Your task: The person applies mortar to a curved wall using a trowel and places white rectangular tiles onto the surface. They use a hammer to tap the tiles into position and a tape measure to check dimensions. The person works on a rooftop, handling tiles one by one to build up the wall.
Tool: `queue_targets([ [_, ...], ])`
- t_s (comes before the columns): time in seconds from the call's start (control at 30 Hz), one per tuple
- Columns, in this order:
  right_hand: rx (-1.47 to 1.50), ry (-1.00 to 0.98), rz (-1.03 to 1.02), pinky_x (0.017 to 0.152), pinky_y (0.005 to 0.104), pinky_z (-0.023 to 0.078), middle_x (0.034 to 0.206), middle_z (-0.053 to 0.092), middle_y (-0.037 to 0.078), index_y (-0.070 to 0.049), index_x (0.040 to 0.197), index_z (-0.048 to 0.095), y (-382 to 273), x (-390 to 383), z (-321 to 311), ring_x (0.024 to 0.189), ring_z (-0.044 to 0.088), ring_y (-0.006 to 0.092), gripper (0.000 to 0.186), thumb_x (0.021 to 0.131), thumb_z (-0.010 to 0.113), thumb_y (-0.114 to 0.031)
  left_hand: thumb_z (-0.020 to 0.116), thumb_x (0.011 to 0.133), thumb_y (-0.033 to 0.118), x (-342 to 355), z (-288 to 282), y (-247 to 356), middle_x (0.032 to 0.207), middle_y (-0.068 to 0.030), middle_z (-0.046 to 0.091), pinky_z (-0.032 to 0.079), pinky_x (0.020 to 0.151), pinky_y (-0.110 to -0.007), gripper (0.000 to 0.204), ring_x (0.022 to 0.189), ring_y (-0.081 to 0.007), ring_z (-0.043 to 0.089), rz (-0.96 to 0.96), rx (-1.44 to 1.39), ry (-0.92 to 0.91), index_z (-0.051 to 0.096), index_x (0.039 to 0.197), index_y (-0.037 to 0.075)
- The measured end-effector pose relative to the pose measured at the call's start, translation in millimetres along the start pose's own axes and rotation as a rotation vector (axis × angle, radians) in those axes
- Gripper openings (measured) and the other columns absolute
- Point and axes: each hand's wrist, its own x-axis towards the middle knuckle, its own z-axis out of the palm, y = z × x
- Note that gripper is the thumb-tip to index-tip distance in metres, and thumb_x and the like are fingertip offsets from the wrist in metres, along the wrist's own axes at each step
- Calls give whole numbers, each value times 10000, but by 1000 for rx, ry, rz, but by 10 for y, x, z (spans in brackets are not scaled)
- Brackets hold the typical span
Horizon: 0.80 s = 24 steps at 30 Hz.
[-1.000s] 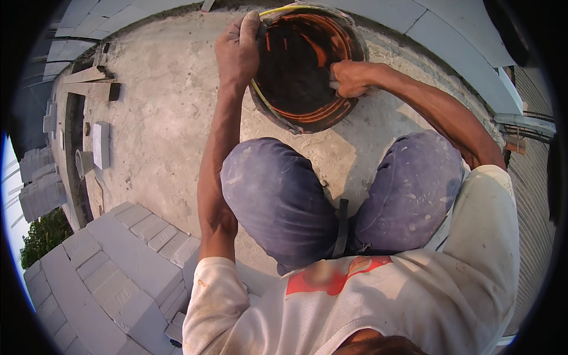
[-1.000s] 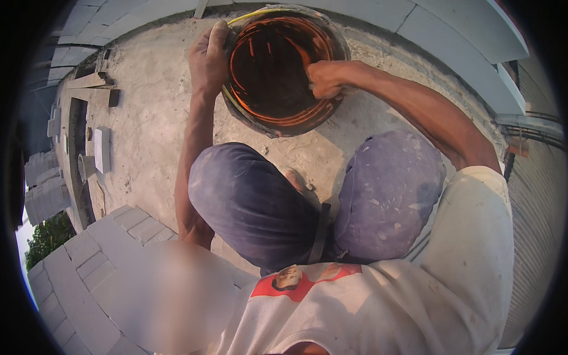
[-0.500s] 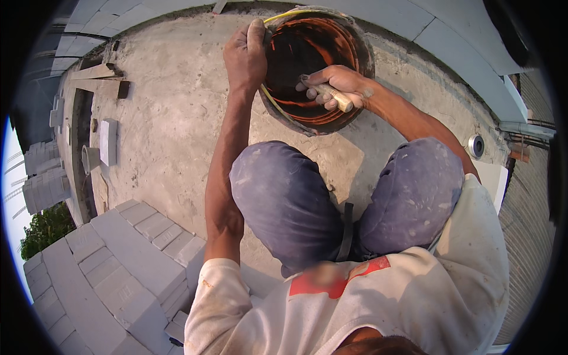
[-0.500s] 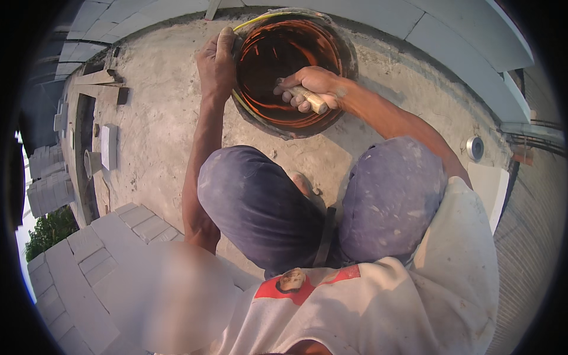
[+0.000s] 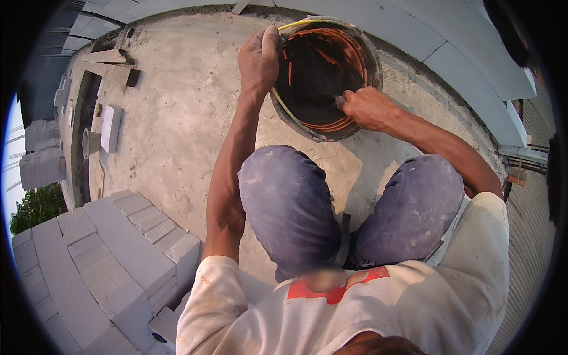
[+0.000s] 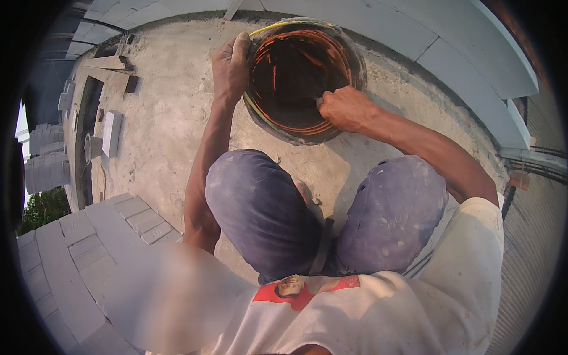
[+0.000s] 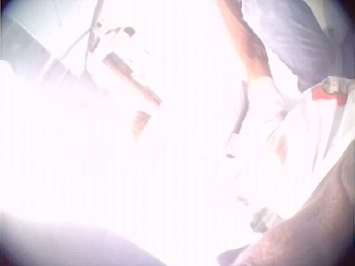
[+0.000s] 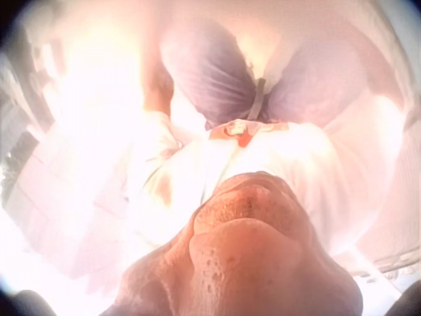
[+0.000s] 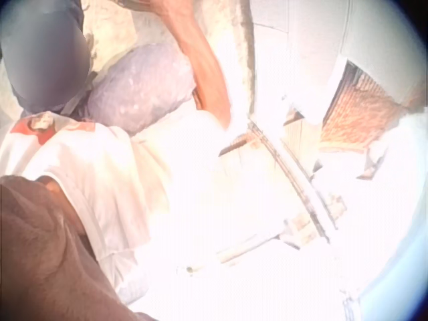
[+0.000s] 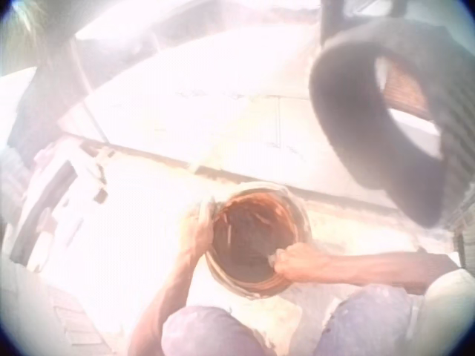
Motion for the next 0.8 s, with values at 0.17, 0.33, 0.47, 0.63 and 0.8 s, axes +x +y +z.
queue_targets([
  [0.17,17,180,310,743,493,626,1014,671,235,51,1049,677,205,12,-40,901,754,407,153,940,593,-14,591,1082,307,-56,10,266,775,-228,672,512,692,-435,383,688,-291,638,12,66,14,699,971,-44],
  [0.33,-58,14,167,740,512,611,1011,672,260,70,1088,680,97,-215,208,870,746,435,188,948,598,-25,553,1082,331,18,57,346,834,-250,677,504,742,-451,416,764,-310,659,23,4,11,687,995,-53],
  [0.47,46,-18,65,850,472,597,1041,697,216,29,1184,717,45,-229,-584,941,736,401,311,951,702,-176,557,1083,348,-11,-141,10,802,-217,685,503,738,-430,443,746,-280,647,-6,120,156,691,958,-56],
  [0.63,1295,197,95,956,448,561,1163,740,215,30,1367,685,34,-985,-1222,1028,741,323,716,858,807,-458,568,1087,370,18,-669,-673,757,-30,629,469,677,-364,436,709,-141,545,-271,63,254,688,899,-5],
  [0.8,1399,149,43,957,422,545,1115,759,228,76,1185,746,-108,-1674,-1224,1047,737,323,776,774,762,-582,531,1085,385,-178,-951,-1127,810,-40,628,463,710,-371,441,745,-160,535,-471,-181,341,666,905,6],
])
